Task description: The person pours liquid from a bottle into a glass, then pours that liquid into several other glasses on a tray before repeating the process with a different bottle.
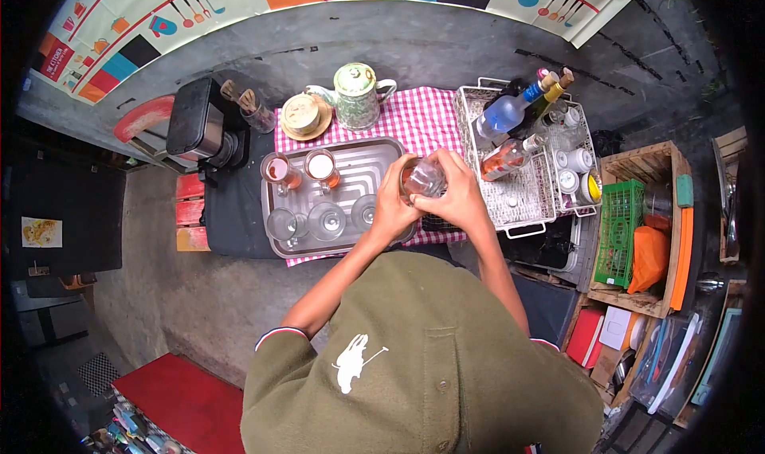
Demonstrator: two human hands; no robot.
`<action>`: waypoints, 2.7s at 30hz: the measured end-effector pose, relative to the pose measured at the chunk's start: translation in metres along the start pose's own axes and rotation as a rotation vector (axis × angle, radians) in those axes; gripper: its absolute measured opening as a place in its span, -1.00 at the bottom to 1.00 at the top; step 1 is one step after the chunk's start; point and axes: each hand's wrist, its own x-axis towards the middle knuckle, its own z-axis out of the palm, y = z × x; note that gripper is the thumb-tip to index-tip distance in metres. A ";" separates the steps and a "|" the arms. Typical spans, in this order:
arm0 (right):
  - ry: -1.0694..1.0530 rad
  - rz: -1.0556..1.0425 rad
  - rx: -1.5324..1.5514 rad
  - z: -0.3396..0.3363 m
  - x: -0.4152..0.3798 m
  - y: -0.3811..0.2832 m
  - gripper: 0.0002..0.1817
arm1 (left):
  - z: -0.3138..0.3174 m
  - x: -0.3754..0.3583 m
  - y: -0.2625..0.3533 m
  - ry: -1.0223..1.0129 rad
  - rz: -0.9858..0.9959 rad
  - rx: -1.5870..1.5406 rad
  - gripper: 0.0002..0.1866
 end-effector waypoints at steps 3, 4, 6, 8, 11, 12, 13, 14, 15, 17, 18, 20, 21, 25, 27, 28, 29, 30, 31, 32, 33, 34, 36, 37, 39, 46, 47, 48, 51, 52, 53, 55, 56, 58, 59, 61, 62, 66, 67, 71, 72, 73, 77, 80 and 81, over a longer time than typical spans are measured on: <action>0.000 -0.002 -0.017 0.000 0.001 -0.002 -0.35 | -0.002 0.001 -0.002 -0.014 -0.007 0.039 -0.10; 0.001 -0.006 -0.029 -0.001 0.001 -0.002 -0.36 | -0.002 0.001 -0.002 -0.011 0.003 0.040 -0.11; -0.006 -0.004 -0.052 -0.001 0.002 -0.004 -0.37 | -0.002 0.001 0.000 -0.004 0.024 0.041 -0.14; -0.024 0.009 -0.077 -0.003 0.003 -0.006 -0.37 | -0.002 0.001 0.000 -0.006 0.020 0.040 -0.13; -0.049 0.022 -0.111 -0.005 0.003 -0.007 -0.36 | -0.002 0.001 -0.001 -0.011 0.023 0.035 -0.12; -0.057 0.028 -0.123 -0.005 0.004 -0.007 -0.36 | -0.003 0.001 -0.001 -0.014 0.025 0.034 -0.12; -0.065 0.036 -0.135 -0.005 0.004 -0.007 -0.36 | -0.003 0.001 -0.001 -0.012 0.028 0.033 -0.12; -0.072 0.043 -0.148 -0.005 0.004 -0.007 -0.36 | -0.003 0.001 0.000 -0.010 0.032 0.031 -0.12; -0.074 0.040 -0.154 -0.006 0.004 -0.007 -0.36 | -0.003 0.001 0.000 -0.009 0.035 0.030 -0.12; -0.077 0.033 -0.165 -0.006 0.005 -0.007 -0.36 | -0.003 0.001 0.001 -0.004 0.032 0.032 -0.13; -0.079 0.035 -0.164 -0.006 0.005 -0.007 -0.37 | -0.003 0.001 0.001 -0.003 0.031 0.033 -0.13; -0.083 0.039 -0.161 -0.007 0.005 -0.007 -0.37 | -0.003 0.002 0.001 -0.007 0.030 0.030 -0.13; -0.091 0.045 -0.160 -0.007 0.006 -0.008 -0.37 | -0.003 0.002 0.001 -0.010 0.030 0.030 -0.14; -0.094 0.038 -0.167 -0.008 0.006 -0.007 -0.37 | -0.003 0.001 -0.001 -0.018 0.007 0.017 -0.14; -0.083 0.026 -0.168 -0.008 0.005 -0.005 -0.37 | -0.002 0.001 -0.003 -0.023 0.003 0.012 -0.14; -0.079 0.023 -0.164 -0.008 0.005 -0.005 -0.36 | -0.002 0.001 -0.004 -0.021 0.004 0.007 -0.14; -0.075 0.020 -0.159 -0.008 0.005 -0.005 -0.36 | -0.001 0.001 -0.005 -0.018 0.005 0.002 -0.14; -0.068 0.018 -0.137 -0.007 0.005 -0.004 -0.36 | -0.002 0.002 -0.005 -0.014 0.006 -0.002 -0.14; -0.061 0.016 -0.115 -0.005 0.005 -0.002 -0.36 | -0.002 0.002 -0.004 -0.008 0.009 -0.005 -0.13; -0.054 0.015 -0.094 -0.005 0.005 -0.001 -0.36 | -0.003 0.001 -0.003 -0.002 0.011 -0.008 -0.13; -0.041 0.012 -0.074 -0.005 0.005 -0.002 -0.36 | -0.003 0.001 -0.002 0.004 0.012 -0.012 -0.12; -0.028 0.008 -0.055 -0.005 0.005 -0.003 -0.37 | -0.003 0.000 -0.003 0.003 0.004 -0.022 -0.12; -0.002 -0.013 -0.012 -0.006 0.005 -0.003 -0.39 | -0.003 0.000 -0.004 0.001 -0.012 -0.044 -0.11; 0.010 -0.032 0.011 -0.007 0.006 -0.001 -0.40 | -0.004 0.000 -0.004 -0.006 -0.021 -0.042 -0.10; 0.050 -0.027 0.047 -0.007 0.006 0.000 -0.41 | -0.006 0.001 -0.004 -0.020 -0.036 -0.040 -0.09; 0.147 0.063 0.197 -0.003 0.002 0.018 -0.34 | -0.006 0.005 -0.010 0.049 -0.026 -0.066 -0.08; 0.159 0.073 0.223 -0.001 0.002 0.020 -0.34 | -0.007 0.006 -0.010 0.059 -0.038 -0.076 -0.08; 0.165 0.086 0.217 -0.001 0.001 0.022 -0.34 | -0.008 0.007 -0.010 0.070 -0.051 -0.086 -0.08; 0.193 0.110 0.229 0.003 -0.001 0.027 -0.35 | -0.014 0.015 -0.017 0.085 -0.011 -0.032 -0.08; 0.209 0.107 0.253 0.006 -0.001 0.028 -0.35 | -0.017 0.017 -0.020 0.092 0.000 -0.018 -0.08; 0.226 0.104 0.276 0.008 -0.002 0.030 -0.35 | -0.018 0.018 -0.021 0.106 -0.039 -0.004 -0.10; 0.211 0.136 0.292 0.008 -0.003 0.034 -0.36 | -0.022 0.022 -0.029 0.128 -0.031 0.021 -0.11; 0.202 0.152 0.300 0.009 -0.004 0.035 -0.37 | -0.025 0.024 -0.033 0.140 -0.028 0.034 -0.12; 0.207 0.166 0.368 0.013 -0.006 0.038 -0.38 | -0.029 0.028 -0.038 0.137 -0.051 0.033 -0.11; 0.210 0.173 0.402 0.014 -0.007 0.039 -0.38 | -0.031 0.030 -0.040 0.129 -0.069 0.046 -0.10; 0.150 0.200 0.361 0.009 -0.008 0.035 -0.39 | -0.034 0.033 -0.049 0.135 -0.075 0.077 -0.08; 0.120 0.213 0.341 0.007 -0.009 0.034 -0.40 | -0.036 0.033 -0.054 0.140 -0.099 0.096 -0.08; 0.177 0.193 0.351 0.021 -0.017 0.051 -0.36 | -0.040 0.036 -0.065 0.170 -0.094 0.144 -0.08; 0.177 0.187 0.347 0.023 -0.018 0.055 -0.35 | -0.040 0.037 -0.069 0.175 -0.088 0.141 -0.08; 0.191 0.165 0.336 0.026 -0.024 0.067 -0.36 | -0.044 0.038 -0.088 0.187 -0.098 0.177 -0.09; 0.195 0.160 0.330 0.024 -0.025 0.066 -0.36 | -0.045 0.039 -0.088 0.187 -0.106 0.194 -0.09; 0.166 0.218 0.363 0.021 -0.027 0.064 -0.36 | -0.045 0.038 -0.087 0.198 -0.135 0.202 -0.13; 0.158 0.214 0.369 0.016 -0.029 0.065 -0.35 | -0.042 0.039 -0.097 0.183 -0.164 0.253 -0.15; 0.152 0.194 0.351 0.018 -0.032 0.074 -0.34 | -0.041 0.036 -0.118 0.170 -0.157 0.310 -0.13; 0.144 0.184 0.339 0.018 -0.033 0.075 -0.34 | -0.040 0.036 -0.119 0.160 -0.194 0.322 -0.13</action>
